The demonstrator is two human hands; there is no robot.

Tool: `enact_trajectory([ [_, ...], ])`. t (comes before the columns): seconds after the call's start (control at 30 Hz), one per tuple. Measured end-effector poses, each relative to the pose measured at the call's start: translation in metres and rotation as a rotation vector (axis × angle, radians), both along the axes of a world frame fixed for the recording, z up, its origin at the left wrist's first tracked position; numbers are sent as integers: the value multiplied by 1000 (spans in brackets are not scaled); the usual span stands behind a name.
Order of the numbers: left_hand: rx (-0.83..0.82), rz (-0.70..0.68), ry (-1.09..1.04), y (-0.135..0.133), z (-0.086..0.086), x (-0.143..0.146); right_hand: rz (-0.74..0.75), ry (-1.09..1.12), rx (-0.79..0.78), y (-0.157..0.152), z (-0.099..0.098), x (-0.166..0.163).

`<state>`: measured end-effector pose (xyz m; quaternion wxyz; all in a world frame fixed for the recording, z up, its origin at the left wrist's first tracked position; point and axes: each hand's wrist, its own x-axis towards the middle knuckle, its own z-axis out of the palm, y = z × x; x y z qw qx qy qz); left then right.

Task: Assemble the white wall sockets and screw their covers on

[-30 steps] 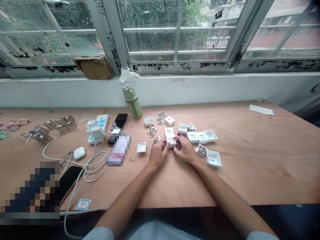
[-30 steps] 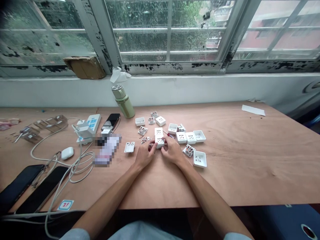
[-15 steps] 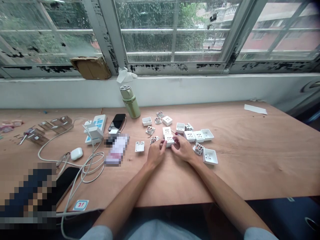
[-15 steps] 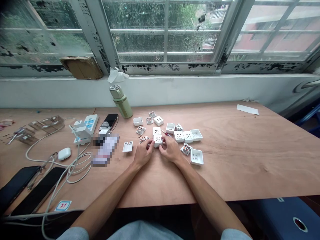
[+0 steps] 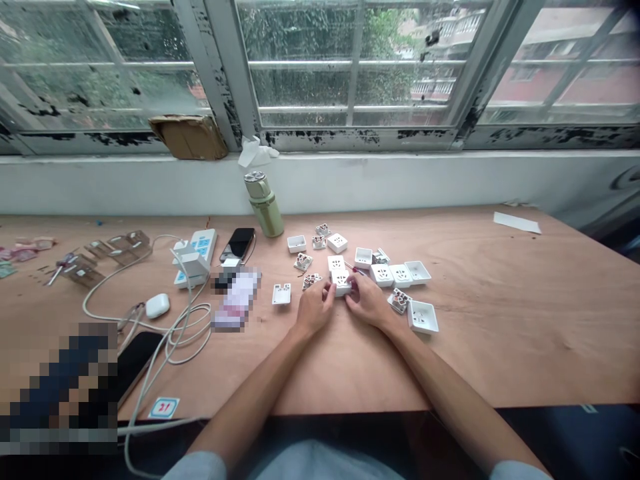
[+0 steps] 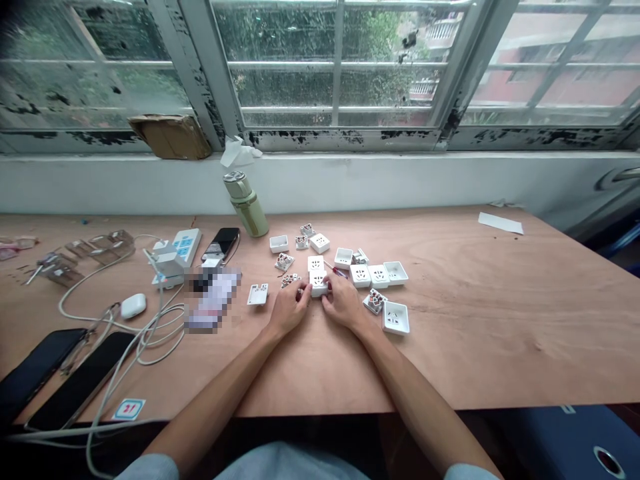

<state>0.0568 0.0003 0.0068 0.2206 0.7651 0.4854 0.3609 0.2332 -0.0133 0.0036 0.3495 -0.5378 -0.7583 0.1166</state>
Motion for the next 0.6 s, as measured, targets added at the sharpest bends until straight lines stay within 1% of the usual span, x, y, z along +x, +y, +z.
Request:
enact_trajectory([
  [0.2,-7,-2,-14,0,0,0,9,-8,12,1,-1,1],
  [0.4,-60,-9,-69,-1,0,-1,-83,58,58,0,-2,-2],
  [0.6,-31,-4,-48,-3,2,-1,-35,17,34,0,-5,-3],
])
